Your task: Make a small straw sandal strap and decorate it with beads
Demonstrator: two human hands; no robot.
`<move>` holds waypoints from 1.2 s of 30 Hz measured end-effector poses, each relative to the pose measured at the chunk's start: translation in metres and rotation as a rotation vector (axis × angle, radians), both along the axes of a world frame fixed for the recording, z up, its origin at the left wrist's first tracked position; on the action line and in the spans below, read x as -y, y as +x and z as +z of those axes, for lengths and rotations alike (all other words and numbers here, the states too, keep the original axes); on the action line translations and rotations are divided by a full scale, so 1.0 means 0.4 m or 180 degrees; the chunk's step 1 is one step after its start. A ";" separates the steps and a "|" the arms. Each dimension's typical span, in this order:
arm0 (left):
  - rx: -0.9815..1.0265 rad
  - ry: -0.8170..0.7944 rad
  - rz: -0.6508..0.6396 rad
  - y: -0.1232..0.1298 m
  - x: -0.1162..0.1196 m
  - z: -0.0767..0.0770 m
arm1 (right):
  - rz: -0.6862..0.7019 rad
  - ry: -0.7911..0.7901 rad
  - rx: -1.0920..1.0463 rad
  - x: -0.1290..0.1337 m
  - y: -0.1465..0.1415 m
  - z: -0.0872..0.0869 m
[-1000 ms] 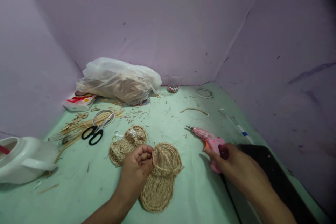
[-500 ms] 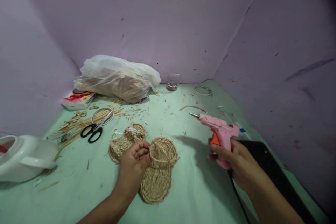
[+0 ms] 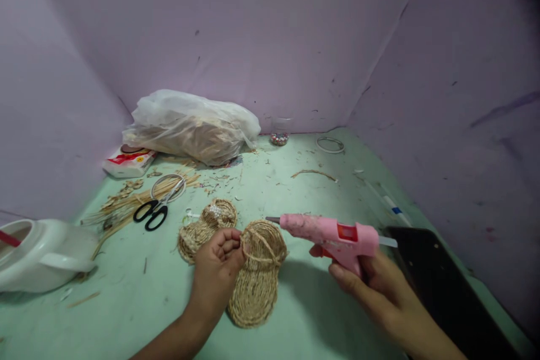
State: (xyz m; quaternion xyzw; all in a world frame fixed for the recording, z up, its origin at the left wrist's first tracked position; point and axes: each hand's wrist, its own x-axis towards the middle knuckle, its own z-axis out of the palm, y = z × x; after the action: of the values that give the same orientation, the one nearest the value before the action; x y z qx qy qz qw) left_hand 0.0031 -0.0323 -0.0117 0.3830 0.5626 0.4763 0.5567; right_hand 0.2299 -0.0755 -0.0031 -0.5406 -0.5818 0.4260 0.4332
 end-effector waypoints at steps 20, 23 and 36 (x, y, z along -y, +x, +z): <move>-0.0176 0.0196 0.0048 0.008 0.006 0.011 | 0.0304 0.0166 0.1337 0.007 0.003 -0.026; -0.0168 0.0215 0.0060 0.009 0.008 0.014 | 0.0193 0.0273 0.1426 0.006 -0.007 -0.013; -0.0149 0.0349 -0.0031 0.011 0.010 0.008 | 0.0292 0.0363 0.1683 0.010 -0.010 -0.012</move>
State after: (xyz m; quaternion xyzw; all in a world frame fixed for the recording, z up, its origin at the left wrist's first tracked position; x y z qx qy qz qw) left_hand 0.0074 -0.0364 -0.0085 0.4267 0.5466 0.4947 0.5238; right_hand 0.2259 -0.0793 -0.0077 -0.5809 -0.7217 0.2558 0.2763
